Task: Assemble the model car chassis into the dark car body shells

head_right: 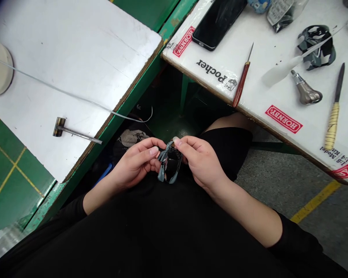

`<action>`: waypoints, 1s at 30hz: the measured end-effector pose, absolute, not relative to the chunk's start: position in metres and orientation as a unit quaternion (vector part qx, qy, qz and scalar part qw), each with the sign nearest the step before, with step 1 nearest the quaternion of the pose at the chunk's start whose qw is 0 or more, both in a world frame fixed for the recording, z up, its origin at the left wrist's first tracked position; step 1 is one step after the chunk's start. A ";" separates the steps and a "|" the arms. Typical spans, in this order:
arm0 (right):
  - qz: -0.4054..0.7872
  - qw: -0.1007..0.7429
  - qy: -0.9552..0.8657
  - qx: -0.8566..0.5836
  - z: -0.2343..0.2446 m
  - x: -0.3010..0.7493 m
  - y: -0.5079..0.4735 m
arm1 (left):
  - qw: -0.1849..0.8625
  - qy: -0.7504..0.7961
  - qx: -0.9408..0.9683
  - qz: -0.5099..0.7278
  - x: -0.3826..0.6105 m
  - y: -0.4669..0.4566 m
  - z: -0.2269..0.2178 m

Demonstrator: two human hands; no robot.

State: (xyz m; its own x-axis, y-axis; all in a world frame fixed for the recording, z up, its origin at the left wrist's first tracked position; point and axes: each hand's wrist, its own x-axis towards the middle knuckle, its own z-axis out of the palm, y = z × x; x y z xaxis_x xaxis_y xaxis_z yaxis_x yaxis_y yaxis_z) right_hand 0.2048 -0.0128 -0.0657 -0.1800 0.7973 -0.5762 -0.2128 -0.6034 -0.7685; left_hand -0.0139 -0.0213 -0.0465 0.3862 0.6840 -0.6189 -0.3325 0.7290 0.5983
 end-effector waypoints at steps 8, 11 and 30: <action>0.724 0.351 -0.261 -0.533 -0.064 0.204 -0.012 | 0.816 0.454 0.178 0.312 -0.014 -0.021 -0.046; 0.727 0.353 -0.263 -0.527 -0.063 0.206 -0.013 | 0.826 0.436 0.181 0.306 -0.016 -0.021 -0.052; 0.762 0.312 -0.326 -0.465 -0.060 0.204 -0.010 | 0.789 0.445 0.272 0.325 -0.017 -0.025 -0.046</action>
